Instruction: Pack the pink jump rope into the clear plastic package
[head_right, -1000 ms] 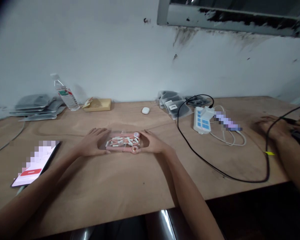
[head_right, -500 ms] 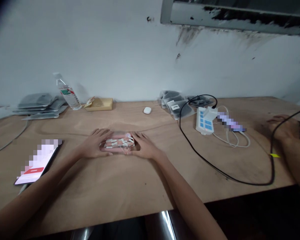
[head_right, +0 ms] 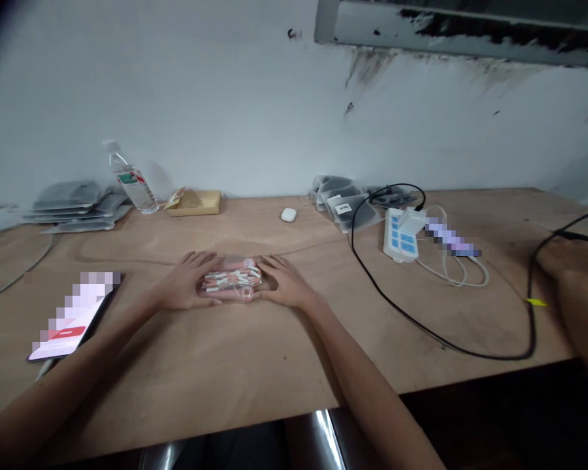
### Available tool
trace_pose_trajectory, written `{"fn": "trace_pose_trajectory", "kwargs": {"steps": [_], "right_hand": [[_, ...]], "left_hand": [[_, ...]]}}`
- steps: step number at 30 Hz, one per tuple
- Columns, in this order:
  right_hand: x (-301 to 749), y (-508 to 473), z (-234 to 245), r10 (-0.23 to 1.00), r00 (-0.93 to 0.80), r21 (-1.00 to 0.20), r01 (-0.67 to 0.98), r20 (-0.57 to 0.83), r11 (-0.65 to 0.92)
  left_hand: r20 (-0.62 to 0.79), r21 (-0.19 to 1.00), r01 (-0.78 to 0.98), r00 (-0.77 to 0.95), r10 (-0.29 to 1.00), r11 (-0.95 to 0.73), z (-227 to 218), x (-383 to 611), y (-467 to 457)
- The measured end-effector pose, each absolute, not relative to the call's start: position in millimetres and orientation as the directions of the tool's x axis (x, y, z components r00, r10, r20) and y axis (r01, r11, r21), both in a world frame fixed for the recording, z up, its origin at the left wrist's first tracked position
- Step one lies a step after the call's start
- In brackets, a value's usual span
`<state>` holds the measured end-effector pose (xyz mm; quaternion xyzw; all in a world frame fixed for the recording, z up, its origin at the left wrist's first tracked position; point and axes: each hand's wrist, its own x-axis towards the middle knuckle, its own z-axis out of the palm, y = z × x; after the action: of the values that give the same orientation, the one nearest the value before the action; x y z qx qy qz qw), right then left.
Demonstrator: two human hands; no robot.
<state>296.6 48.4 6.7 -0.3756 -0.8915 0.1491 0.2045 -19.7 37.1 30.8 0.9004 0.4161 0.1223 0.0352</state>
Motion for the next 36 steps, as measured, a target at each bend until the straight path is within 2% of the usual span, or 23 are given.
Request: {"fn": "trace_pose_trajectory", "kwargs": {"steps": [8, 14, 17, 23, 27, 31, 36], "right_hand": [[276.6, 36.1, 3.5, 0.753, -0.631, -0.336, 0.68, 0.184, 0.652], [277.1, 35.6, -0.9, 0.752, -0.644, -0.36, 0.674, 0.141, 0.645], [287.9, 42.1, -1.3, 0.756, -0.626, -0.414, 0.646, 0.192, 0.641], [299.2, 47.5, 7.9, 0.814, -0.445, -0.532, 0.615, 0.374, 0.581], [288.9, 37.2, 11.7, 0.781, -0.519, -0.485, 0.613, 0.348, 0.624], [284.4, 31.1, 8.8, 0.812, -0.504, -0.446, 0.679, 0.296, 0.584], [286.1, 34.4, 5.5, 0.777, -0.542, -0.404, 0.664, 0.32, 0.629]], "left_hand": [[0.202, 0.178, 0.729, 0.631, 0.749, -0.661, 34.3, -5.4, 29.1], [0.199, 0.17, 0.729, 0.634, 0.747, -0.663, 37.1, -1.4, 26.9], [0.189, 0.165, 0.736, 0.63, 0.753, -0.657, 37.2, -2.6, 27.8], [0.186, 0.173, 0.785, 0.567, 0.802, -0.595, 37.1, -7.0, 33.3], [0.194, 0.171, 0.787, 0.563, 0.803, -0.593, 37.0, -8.6, 35.4], [0.2, 0.154, 0.786, 0.569, 0.798, -0.599, 38.1, -8.1, 34.3], [0.203, 0.155, 0.781, 0.574, 0.793, -0.605, 40.2, -7.0, 32.7]]}}
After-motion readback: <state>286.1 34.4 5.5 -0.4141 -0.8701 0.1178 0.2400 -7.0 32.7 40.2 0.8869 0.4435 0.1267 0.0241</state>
